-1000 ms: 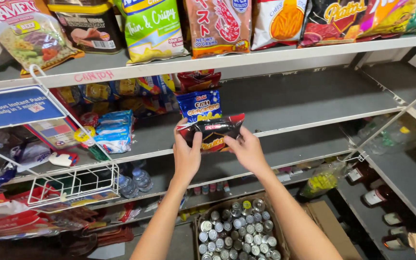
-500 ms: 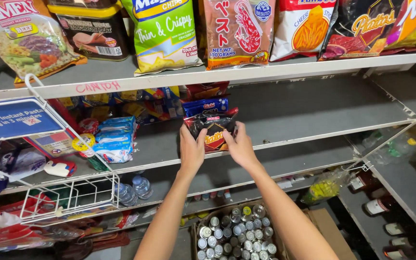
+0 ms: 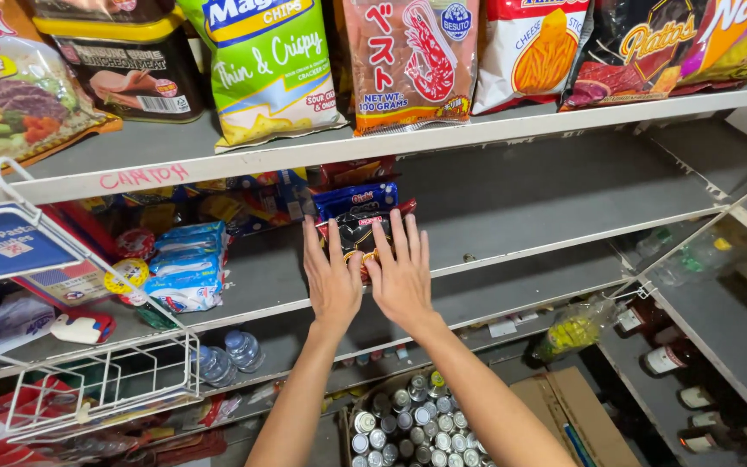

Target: Stocking and organizing various packaged snack bags from a cardboard box onto metal shelves.

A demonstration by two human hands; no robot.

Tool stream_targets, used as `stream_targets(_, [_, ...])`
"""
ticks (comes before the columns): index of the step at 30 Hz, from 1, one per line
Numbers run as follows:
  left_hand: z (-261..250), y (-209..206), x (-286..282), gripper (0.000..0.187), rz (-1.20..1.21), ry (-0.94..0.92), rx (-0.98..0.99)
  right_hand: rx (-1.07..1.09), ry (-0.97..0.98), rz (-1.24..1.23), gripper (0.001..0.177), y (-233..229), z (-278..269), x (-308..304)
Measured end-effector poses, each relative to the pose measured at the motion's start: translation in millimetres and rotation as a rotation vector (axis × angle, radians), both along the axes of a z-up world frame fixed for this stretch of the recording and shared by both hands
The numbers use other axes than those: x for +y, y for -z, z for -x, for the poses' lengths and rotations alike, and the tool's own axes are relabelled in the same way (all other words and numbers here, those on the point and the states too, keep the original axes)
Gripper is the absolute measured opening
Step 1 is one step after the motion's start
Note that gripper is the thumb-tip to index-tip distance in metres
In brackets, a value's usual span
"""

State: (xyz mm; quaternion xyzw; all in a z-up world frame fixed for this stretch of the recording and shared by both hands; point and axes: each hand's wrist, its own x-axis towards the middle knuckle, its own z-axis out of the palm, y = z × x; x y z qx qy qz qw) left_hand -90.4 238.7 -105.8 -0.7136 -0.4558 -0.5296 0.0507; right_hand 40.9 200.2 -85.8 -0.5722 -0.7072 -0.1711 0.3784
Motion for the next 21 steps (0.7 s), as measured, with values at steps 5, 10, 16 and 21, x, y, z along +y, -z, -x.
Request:
stream_targets(5, [-3, -4, 7, 0.076, 0.112, -0.009, 0.011, -0.028, -0.003, 0.089, 0.069, 2, -2, 8])
stream_targets(10, [-3, -9, 3, 0.076, 0.166, 0.007, 0.021, -0.042, -0.021, 0.153, 0.071, -14, -6, -10])
stream_targets(16, [-4, -21, -28, 0.082, 0.084, -0.01, 0.059, -0.032, -0.084, 0.068, 0.071, -13, -39, -81])
stream_targets(21, [-64, -35, -105, 0.078, 0.029, 0.287, -0.195, 0.14, -0.135, 0.008, 0.071, -9, -93, -153])
